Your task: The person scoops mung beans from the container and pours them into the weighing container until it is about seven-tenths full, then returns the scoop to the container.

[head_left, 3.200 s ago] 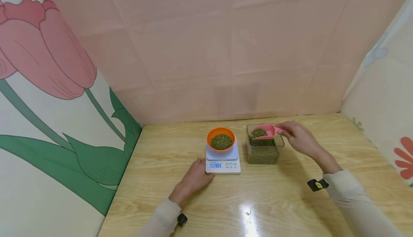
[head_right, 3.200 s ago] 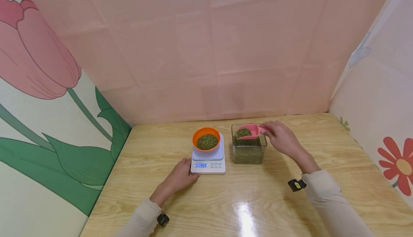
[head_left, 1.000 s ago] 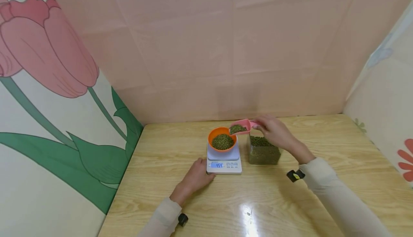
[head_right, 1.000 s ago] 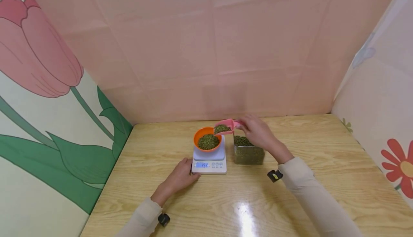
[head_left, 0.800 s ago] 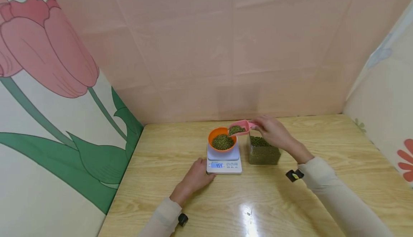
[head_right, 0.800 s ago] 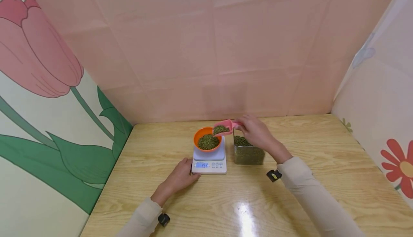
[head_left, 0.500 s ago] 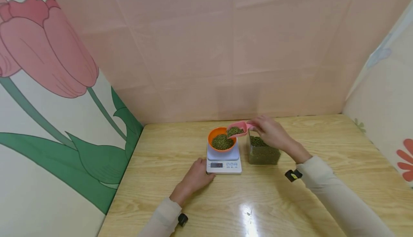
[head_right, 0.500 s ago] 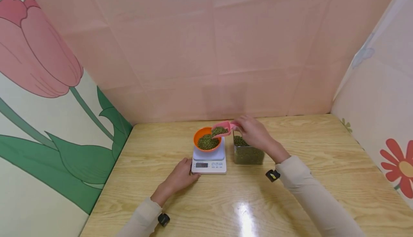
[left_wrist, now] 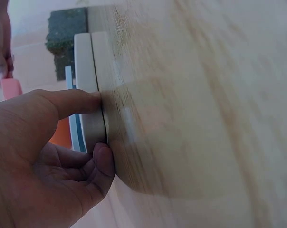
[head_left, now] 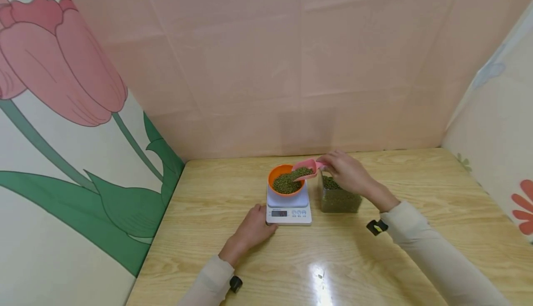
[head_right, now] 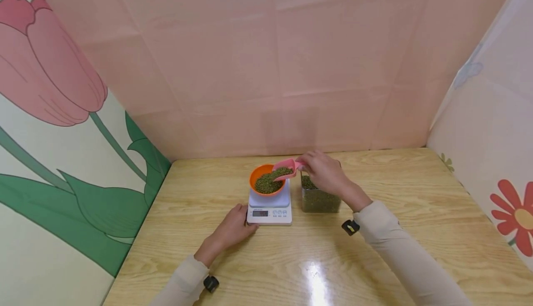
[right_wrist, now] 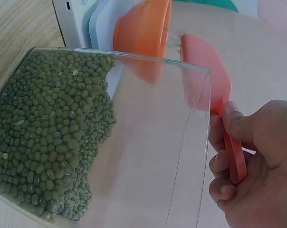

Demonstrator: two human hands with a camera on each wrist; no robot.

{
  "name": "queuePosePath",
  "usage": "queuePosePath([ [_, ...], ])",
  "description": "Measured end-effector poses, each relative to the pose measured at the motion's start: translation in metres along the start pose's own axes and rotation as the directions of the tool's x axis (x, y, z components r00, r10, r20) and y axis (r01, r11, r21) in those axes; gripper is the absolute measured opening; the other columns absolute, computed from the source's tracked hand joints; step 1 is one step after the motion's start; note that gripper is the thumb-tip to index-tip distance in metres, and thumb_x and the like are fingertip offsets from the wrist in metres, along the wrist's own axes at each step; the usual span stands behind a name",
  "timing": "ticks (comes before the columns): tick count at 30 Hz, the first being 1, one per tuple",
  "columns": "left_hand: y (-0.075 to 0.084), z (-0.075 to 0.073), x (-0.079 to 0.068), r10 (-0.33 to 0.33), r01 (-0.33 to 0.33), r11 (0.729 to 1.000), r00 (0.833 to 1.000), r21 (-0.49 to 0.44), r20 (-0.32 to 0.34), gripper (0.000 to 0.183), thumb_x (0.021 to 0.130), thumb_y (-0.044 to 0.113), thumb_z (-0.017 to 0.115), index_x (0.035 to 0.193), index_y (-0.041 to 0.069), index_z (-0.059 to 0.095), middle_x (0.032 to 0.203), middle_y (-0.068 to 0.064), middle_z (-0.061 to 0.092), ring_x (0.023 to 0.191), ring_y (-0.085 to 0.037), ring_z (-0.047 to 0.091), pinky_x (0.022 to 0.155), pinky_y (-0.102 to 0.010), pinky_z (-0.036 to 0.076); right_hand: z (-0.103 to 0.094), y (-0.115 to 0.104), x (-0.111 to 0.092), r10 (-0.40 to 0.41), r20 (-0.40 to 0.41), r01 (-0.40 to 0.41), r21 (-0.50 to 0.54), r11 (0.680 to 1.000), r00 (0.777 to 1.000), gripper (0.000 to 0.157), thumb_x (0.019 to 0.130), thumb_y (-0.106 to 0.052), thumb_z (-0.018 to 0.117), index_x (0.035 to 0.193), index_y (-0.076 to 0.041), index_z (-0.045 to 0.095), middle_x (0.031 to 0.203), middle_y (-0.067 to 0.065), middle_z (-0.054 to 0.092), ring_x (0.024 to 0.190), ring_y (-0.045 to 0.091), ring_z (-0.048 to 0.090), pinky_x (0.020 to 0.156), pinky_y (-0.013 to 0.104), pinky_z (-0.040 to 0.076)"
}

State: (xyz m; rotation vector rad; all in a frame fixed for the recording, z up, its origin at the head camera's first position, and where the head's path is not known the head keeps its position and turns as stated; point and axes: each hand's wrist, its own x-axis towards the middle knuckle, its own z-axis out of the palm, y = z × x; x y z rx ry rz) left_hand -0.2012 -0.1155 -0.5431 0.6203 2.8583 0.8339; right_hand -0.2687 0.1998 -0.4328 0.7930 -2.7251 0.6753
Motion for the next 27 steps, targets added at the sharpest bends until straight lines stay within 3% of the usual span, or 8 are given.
queuePosePath([
  [27,0.0019,-0.0007,-0.0008,-0.028,0.028,1.000,1.000,-0.011,0.012,0.054,0.100,0.025,0.074,0.149,0.008,0.060,0.127,-0.012,0.070,0.114,-0.024,0.059,0.103,-0.046,0.054,-0.0031,-0.0075,0.0022,-0.026,0.015,0.027,-0.067,0.997,1.000,0.025,0.103,-0.010,0.068,0.125,0.000,0.073,0.119,0.017,0.075,0.112,0.037,0.068,0.096,0.056,0.057],
])
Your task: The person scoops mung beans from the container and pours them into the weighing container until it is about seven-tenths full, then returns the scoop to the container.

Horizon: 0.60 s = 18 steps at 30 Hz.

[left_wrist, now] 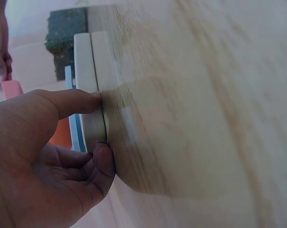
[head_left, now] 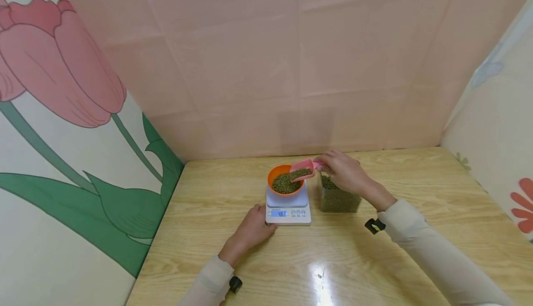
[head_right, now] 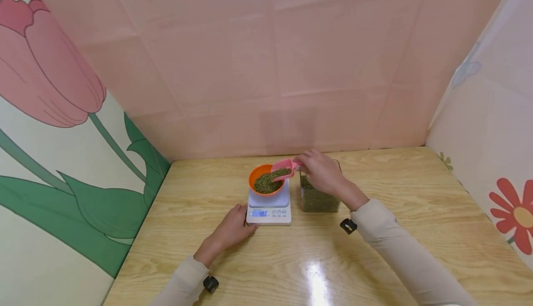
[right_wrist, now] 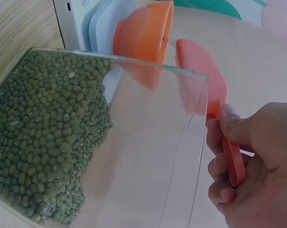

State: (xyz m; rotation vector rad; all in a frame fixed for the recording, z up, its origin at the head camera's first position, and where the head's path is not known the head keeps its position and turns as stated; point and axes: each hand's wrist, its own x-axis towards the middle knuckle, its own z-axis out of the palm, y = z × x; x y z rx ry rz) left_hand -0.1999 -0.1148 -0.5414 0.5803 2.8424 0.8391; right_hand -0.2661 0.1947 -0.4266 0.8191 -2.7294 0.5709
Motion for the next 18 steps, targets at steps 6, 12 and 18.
queuePosePath([
  [6,-0.0005,-0.0001,0.0001,0.000,0.000,1.000,1.000,0.004,0.004,0.054,0.100,0.026,0.074,0.149,0.008,0.060,0.126,-0.011,0.069,0.113,-0.024,0.059,0.103,-0.046,0.054,-0.0006,0.0000,-0.0003,-0.004,0.003,0.004,-0.006,1.000,1.000,0.025,0.103,-0.009,0.069,0.125,0.001,0.073,0.118,0.017,0.075,0.110,0.036,0.068,0.093,0.056,0.057],
  [12,-0.0006,0.0000,-0.0001,0.005,-0.005,1.000,1.000,-0.001,0.003,0.054,0.100,0.025,0.073,0.149,0.009,0.060,0.126,-0.012,0.069,0.114,-0.024,0.059,0.103,-0.047,0.053,-0.0017,0.0009,-0.0014,-0.008,0.002,0.008,-0.013,1.000,1.000,0.024,0.102,-0.008,0.069,0.125,0.001,0.073,0.117,0.017,0.074,0.108,0.035,0.068,0.092,0.055,0.057],
  [18,-0.0015,0.0003,0.0003,0.015,-0.015,1.000,1.000,-0.004,0.002,0.053,0.099,0.024,0.074,0.148,0.009,0.061,0.125,-0.011,0.069,0.114,-0.024,0.059,0.103,-0.047,0.054,-0.0027,0.0017,-0.0008,-0.002,0.008,0.002,-0.019,1.000,1.000,0.025,0.102,-0.008,0.070,0.125,0.001,0.073,0.120,0.018,0.074,0.111,0.036,0.066,0.094,0.056,0.056],
])
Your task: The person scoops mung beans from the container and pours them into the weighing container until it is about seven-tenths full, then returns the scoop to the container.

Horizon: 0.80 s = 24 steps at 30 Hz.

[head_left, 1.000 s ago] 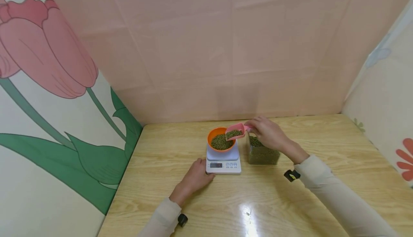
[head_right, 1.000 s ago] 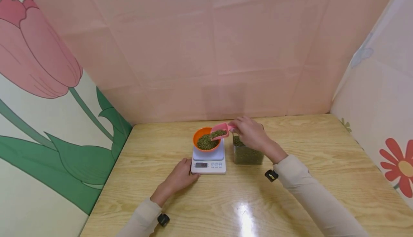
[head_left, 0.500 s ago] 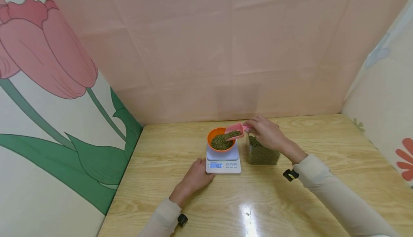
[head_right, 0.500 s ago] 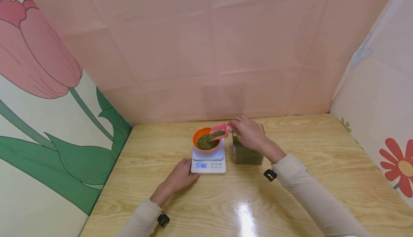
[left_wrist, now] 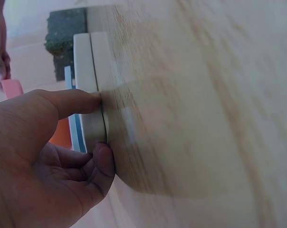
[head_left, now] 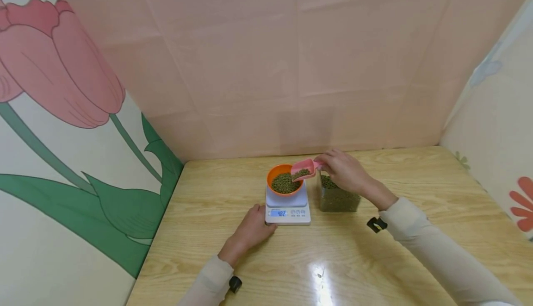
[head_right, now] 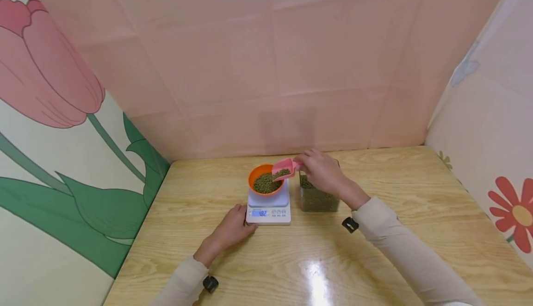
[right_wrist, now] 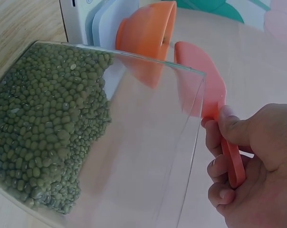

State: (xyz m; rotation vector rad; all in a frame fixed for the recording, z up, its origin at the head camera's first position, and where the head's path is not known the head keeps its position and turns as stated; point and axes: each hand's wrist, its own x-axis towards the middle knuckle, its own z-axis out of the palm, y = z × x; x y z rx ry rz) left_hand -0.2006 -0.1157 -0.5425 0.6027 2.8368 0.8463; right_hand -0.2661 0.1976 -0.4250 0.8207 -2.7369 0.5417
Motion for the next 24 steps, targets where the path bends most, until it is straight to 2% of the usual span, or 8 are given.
queuePosePath([
  [15,0.0019,-0.0021,-0.0008,0.006,-0.006,1.000,1.000,-0.009,0.003,0.053,0.100,0.024,0.074,0.149,0.010,0.061,0.126,-0.010,0.070,0.113,-0.022,0.058,0.102,-0.046,0.053,-0.0002,-0.0046,0.0042,-0.031,-0.002,0.031,-0.049,0.998,1.000,0.024,0.099,-0.007,0.074,0.122,0.002,0.075,0.121,0.019,0.075,0.115,0.039,0.068,0.099,0.056,0.056],
  [24,0.0028,-0.0027,-0.0019,0.000,0.001,1.000,1.000,-0.009,0.008,0.057,0.101,0.024,0.073,0.153,0.009,0.056,0.129,-0.012,0.068,0.115,-0.024,0.058,0.103,-0.047,0.054,-0.0014,-0.0060,0.0034,-0.028,-0.002,0.027,-0.046,0.999,1.000,0.023,0.099,-0.006,0.073,0.121,0.001,0.075,0.121,0.018,0.074,0.115,0.038,0.067,0.097,0.056,0.057],
])
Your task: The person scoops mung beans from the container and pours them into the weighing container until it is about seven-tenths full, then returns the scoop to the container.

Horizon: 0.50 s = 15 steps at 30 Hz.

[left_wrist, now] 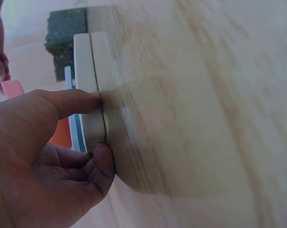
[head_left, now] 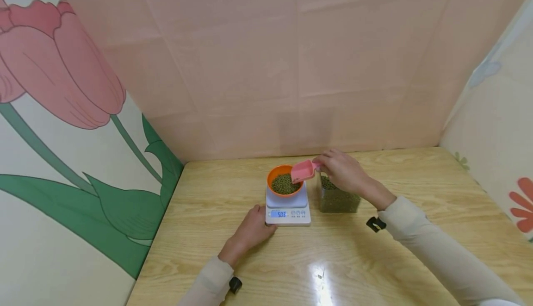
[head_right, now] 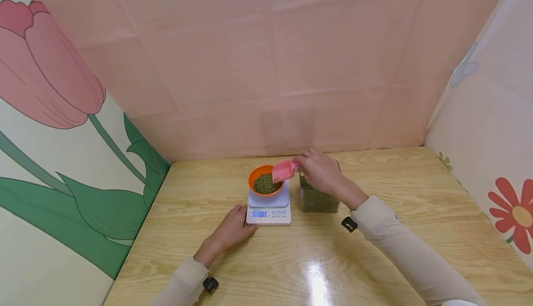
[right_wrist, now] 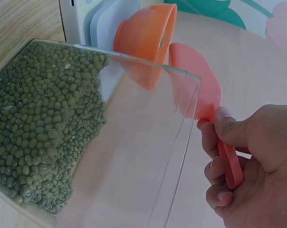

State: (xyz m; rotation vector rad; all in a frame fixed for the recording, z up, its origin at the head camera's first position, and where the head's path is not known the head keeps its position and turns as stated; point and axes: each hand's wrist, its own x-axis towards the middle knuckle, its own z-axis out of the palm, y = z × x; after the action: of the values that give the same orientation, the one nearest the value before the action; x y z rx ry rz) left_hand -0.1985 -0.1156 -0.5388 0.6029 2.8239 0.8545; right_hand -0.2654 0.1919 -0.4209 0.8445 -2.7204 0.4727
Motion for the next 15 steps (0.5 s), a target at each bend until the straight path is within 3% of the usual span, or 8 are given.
queuePosePath([
  [15,-0.0033,0.0026,0.0022,0.000,0.000,1.000,1.000,0.010,-0.006,0.055,0.100,0.025,0.073,0.151,0.010,0.059,0.129,-0.012,0.070,0.117,-0.024,0.059,0.105,-0.047,0.053,0.0009,0.0024,-0.0028,-0.028,-0.028,0.028,-0.011,1.000,0.999,0.024,0.098,-0.006,0.074,0.121,0.002,0.075,0.120,0.020,0.075,0.112,0.038,0.067,0.096,0.056,0.057],
])
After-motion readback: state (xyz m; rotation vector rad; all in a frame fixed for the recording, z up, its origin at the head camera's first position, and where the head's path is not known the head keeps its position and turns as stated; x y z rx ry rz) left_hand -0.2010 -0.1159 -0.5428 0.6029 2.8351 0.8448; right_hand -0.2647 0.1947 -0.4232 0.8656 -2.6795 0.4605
